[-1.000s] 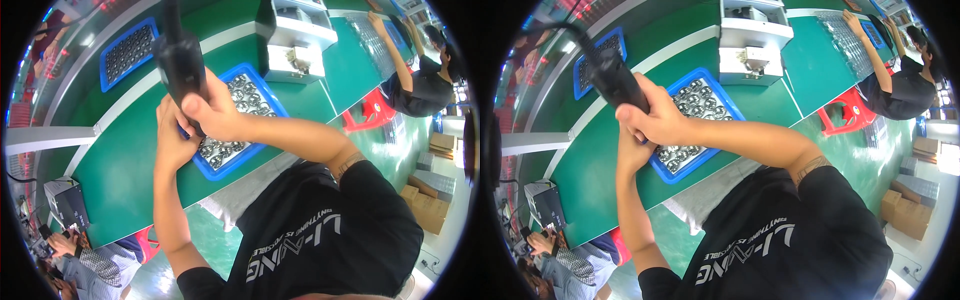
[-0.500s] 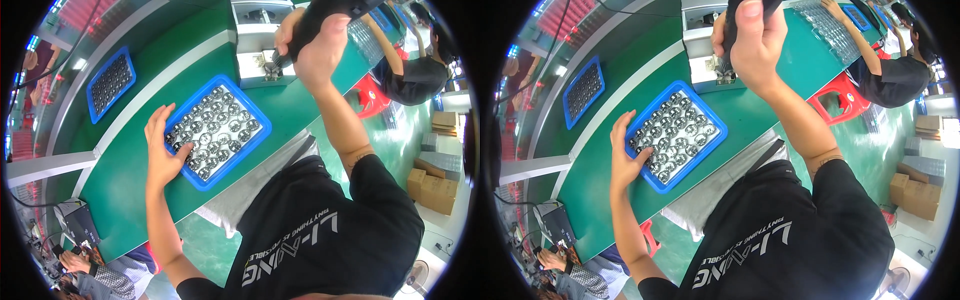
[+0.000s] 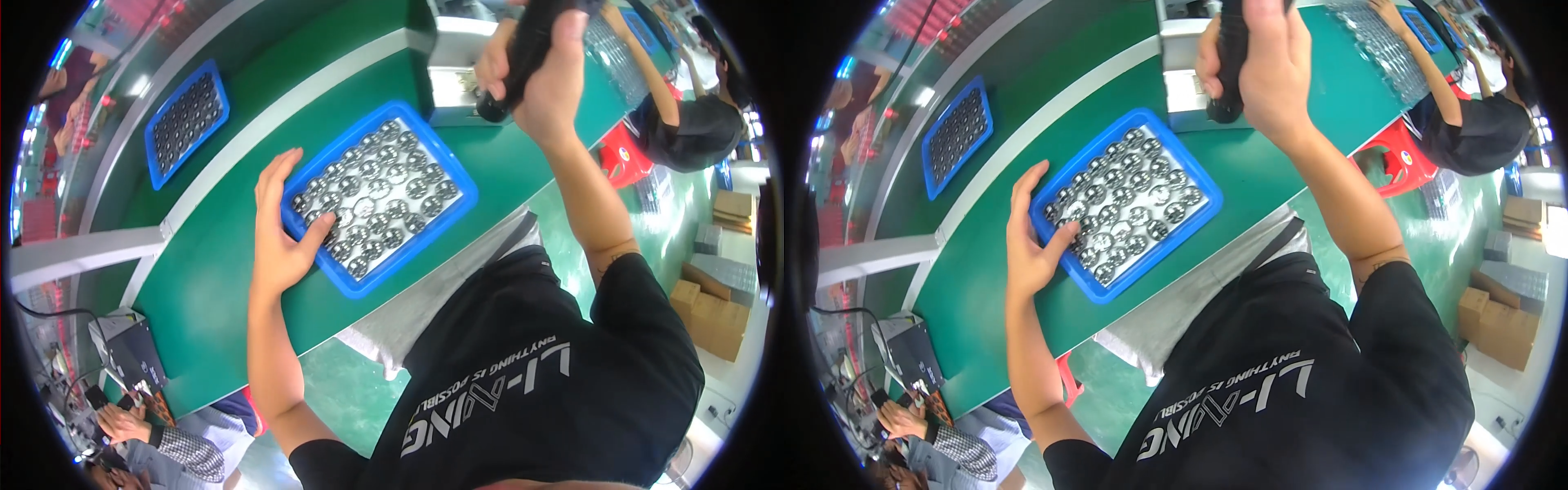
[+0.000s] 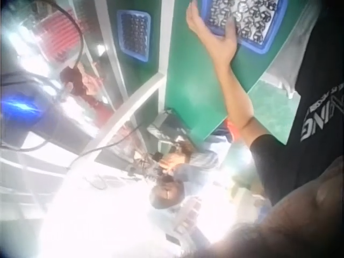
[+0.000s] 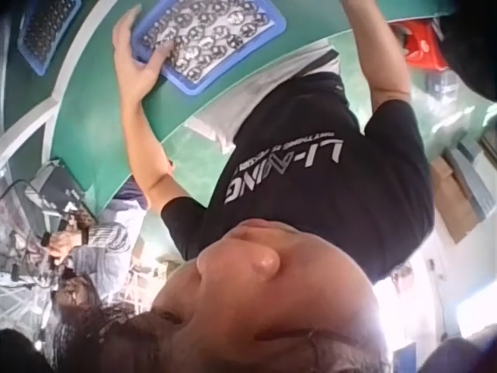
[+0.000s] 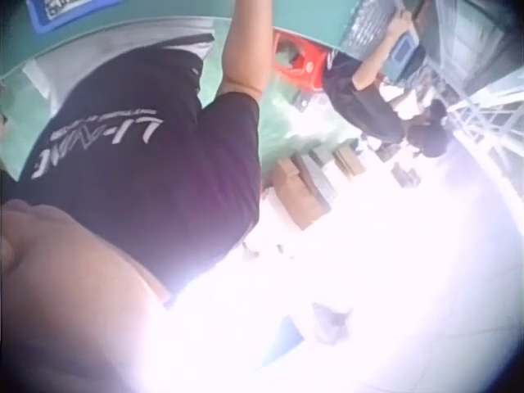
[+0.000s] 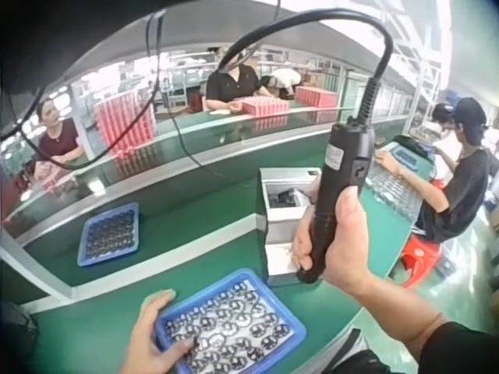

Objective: The person fastens electronic components onto circular printed circuit boards using an electric screwdriver at an assembly station.

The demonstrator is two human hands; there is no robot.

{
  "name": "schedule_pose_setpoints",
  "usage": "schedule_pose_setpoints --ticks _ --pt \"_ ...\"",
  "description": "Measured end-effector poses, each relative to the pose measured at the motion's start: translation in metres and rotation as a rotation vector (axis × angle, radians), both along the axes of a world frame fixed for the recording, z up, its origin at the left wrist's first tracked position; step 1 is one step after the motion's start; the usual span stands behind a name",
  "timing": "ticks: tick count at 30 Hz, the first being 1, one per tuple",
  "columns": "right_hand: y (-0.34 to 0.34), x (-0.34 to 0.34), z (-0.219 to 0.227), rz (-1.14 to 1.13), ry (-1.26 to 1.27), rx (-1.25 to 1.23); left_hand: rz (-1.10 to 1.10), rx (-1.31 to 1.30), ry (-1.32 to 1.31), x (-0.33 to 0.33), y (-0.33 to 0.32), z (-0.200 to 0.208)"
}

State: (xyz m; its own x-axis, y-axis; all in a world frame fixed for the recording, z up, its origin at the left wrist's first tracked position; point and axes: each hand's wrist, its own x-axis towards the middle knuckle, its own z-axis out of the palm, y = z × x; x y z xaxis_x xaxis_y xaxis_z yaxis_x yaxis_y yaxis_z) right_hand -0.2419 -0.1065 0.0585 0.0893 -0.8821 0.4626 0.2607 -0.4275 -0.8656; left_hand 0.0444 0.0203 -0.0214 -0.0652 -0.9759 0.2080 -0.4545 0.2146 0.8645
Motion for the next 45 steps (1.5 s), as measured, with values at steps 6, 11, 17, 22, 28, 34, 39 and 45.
schedule_pose_setpoints --ticks 6,11,17,22,28,34,39,45 --pt "0.053 0.094 -0.011 0.245 -0.432 0.171 -0.115 0.035 0.18 0.024 0.001 0.003" --pt "0.072 0.128 -0.031 0.408 -0.02 0.035 -0.084 0.061 -0.018 0.019 0.01 0.002" --pt "0.076 0.142 -0.047 0.475 -0.023 0.063 -0.036 0.02 -0.038 0.018 0.014 -0.007" --pt "0.077 0.144 -0.051 0.492 0.021 0.024 -0.04 0.026 -0.037 0.018 0.014 -0.006" --pt "0.078 0.147 -0.057 0.508 -0.011 -0.01 -0.044 0.015 -0.006 0.019 0.014 -0.008" --pt "0.08 0.158 -0.057 0.537 -0.025 -0.01 -0.039 0.054 -0.013 0.021 0.015 -0.013" --pt "0.076 0.163 -0.057 0.612 -0.124 0.053 -0.046 0.12 0.05 0.019 0.014 -0.01" --pt "0.073 0.159 -0.058 0.625 -0.148 0.063 0.018 0.18 0.117 0.017 0.014 -0.017"
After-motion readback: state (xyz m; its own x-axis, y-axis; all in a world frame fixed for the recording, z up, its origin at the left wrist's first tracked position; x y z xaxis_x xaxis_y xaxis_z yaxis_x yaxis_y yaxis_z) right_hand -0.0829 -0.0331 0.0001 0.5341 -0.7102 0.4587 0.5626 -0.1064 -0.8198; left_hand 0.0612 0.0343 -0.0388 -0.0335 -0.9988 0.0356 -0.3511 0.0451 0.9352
